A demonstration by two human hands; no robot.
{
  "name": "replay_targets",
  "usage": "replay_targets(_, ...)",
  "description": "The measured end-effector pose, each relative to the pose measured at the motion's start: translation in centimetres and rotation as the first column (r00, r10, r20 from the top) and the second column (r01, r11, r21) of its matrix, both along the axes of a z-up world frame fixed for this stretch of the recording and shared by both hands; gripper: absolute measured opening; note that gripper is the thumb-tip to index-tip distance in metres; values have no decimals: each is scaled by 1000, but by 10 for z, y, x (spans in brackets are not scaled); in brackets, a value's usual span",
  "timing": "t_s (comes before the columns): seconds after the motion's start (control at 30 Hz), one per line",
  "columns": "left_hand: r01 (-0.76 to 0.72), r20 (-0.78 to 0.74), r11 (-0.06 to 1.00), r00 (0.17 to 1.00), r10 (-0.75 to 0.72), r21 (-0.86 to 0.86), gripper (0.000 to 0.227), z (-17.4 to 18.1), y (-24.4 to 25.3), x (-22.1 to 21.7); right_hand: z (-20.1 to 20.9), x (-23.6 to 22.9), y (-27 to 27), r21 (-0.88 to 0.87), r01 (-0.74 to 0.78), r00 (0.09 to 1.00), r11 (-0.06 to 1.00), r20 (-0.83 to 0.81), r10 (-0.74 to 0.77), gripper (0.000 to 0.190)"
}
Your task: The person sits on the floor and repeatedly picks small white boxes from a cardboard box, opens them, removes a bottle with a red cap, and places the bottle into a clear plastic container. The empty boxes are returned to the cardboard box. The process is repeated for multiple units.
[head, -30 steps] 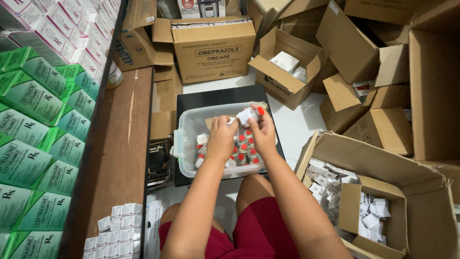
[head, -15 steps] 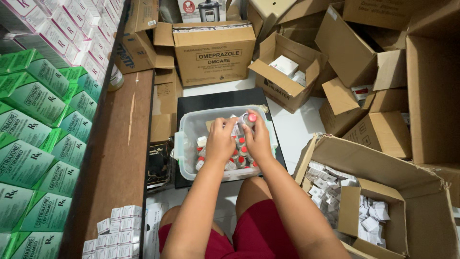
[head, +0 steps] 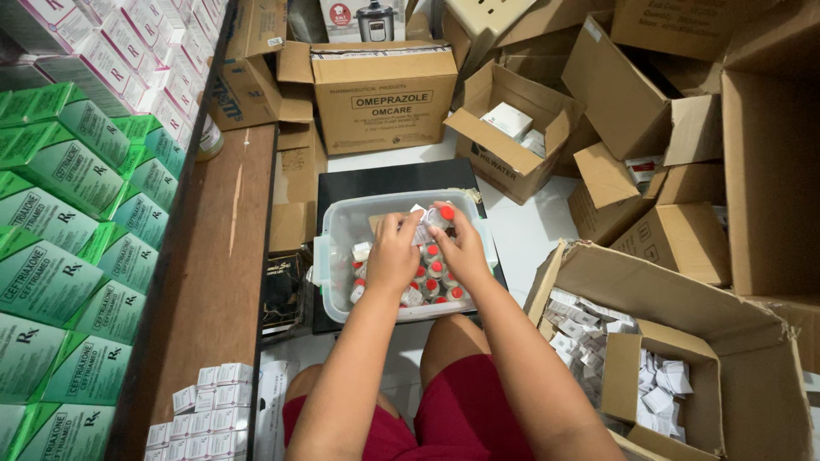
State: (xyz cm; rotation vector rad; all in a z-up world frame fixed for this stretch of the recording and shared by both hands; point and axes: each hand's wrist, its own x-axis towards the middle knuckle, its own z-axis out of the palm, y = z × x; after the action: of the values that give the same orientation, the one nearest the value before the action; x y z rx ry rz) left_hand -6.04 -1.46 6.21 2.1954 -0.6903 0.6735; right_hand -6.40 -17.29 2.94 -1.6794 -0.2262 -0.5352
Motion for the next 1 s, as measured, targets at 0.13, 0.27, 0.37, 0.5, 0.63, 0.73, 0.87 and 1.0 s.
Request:
replay_targets(0.13,-4,-27,1000,1000,4,-22,63,-2,2,2,-8,11,-2,107,-23,999,994,-39,27,49)
replay_targets(0.27,-20,-73,998,997,15,-61,63,-1,0,3,-7,10,-6,40,80,986,996,-148,-73,47)
replay_targets(0.37,-33,-87,996,996,27,-78,63,1,1,5,-1,12,-7,107,-15,994,994,-103,26,46)
replay_targets(0.5,-50,-39,996,998,47,-75,64,1,3,7,6,13,-6,170,-107,989,980,-86,123,46)
replay_targets(0.63,-51,48,997,997,54,-61,62,1,1,9,11,7,-3,229,-133,985,964,-76,154,46)
replay_targets(0.73,-58,123,994,990,69,-95,62,0,-3,9,13,0,2,165,-78,997,983,-17,81,47)
replay_targets(0.87,-59,177,992,981,78,-108,60,0,-2,10,17,-1,6,-69,123,992,990,-9,-124,47)
replay_targets(1.0,-67,182,994,980,82,-88,61,0,-2,13,23,-2,4,-123,152,985,981,101,-140,45)
